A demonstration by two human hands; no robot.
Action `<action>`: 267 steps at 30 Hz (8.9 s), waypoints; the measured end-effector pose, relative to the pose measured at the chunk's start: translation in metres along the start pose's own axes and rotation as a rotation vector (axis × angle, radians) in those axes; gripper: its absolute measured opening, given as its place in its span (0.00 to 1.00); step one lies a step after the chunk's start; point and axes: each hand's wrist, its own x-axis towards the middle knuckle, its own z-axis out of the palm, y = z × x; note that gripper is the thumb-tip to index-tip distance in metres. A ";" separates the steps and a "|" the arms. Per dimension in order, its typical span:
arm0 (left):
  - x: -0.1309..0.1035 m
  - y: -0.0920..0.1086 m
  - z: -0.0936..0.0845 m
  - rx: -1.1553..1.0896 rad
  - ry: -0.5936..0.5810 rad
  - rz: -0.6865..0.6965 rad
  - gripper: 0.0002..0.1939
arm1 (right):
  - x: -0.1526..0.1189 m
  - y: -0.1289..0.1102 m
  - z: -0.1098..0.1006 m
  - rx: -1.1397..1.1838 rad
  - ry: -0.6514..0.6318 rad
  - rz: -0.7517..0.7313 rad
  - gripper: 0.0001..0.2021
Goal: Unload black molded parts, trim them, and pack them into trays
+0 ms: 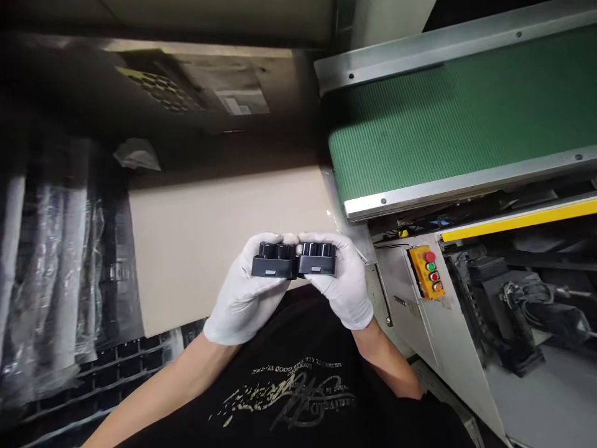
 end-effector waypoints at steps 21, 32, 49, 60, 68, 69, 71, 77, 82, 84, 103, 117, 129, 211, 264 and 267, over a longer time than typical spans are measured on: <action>-0.079 0.034 -0.054 0.019 0.124 0.215 0.24 | -0.034 -0.006 0.075 -0.079 -0.283 0.059 0.21; -0.076 0.043 -0.055 0.122 0.141 0.358 0.24 | -0.024 -0.009 0.084 -0.149 -0.299 0.017 0.25; -0.060 0.062 -0.041 0.210 0.042 0.404 0.22 | -0.013 -0.029 0.090 -0.241 -0.239 -0.082 0.24; -0.034 0.068 -0.020 0.519 0.162 0.590 0.25 | 0.006 -0.019 0.112 -0.725 -0.220 -0.444 0.37; -0.029 0.064 -0.031 0.430 0.173 0.467 0.35 | 0.013 -0.012 0.109 -0.737 -0.318 -0.377 0.39; -0.028 0.066 -0.034 0.389 0.140 0.415 0.37 | 0.013 -0.010 0.106 -0.729 -0.325 -0.367 0.38; -0.026 0.069 -0.043 0.304 0.055 0.263 0.38 | 0.013 -0.003 0.100 -0.705 -0.308 -0.335 0.34; -0.033 0.074 -0.069 0.399 -0.014 0.142 0.28 | 0.007 0.010 0.083 -0.505 -0.185 -0.225 0.22; -0.051 0.083 -0.064 0.688 0.054 0.531 0.28 | 0.005 -0.020 0.084 -0.319 -0.208 -0.183 0.35; -0.054 0.084 -0.062 0.704 0.049 0.607 0.34 | 0.004 -0.028 0.087 -0.284 -0.219 -0.166 0.37; -0.062 0.072 -0.066 0.604 0.068 0.654 0.38 | -0.013 -0.027 0.090 -0.365 -0.188 -0.207 0.36; -0.061 0.069 -0.056 1.028 0.117 0.810 0.34 | -0.016 -0.051 0.108 -1.062 -0.309 -0.658 0.40; -0.036 0.078 -0.103 0.233 0.000 -0.267 0.10 | 0.033 0.022 0.054 -0.168 -0.233 0.441 0.18; -0.062 0.093 -0.090 0.889 -0.184 0.230 0.16 | -0.003 0.010 0.087 0.483 -0.303 1.026 0.17; -0.057 0.066 -0.108 0.038 -0.248 -0.192 0.16 | -0.002 0.038 0.049 0.148 -0.316 0.673 0.20; -0.052 0.052 -0.117 -0.037 -0.110 -0.216 0.19 | 0.015 0.071 0.003 -0.489 -0.133 0.372 0.22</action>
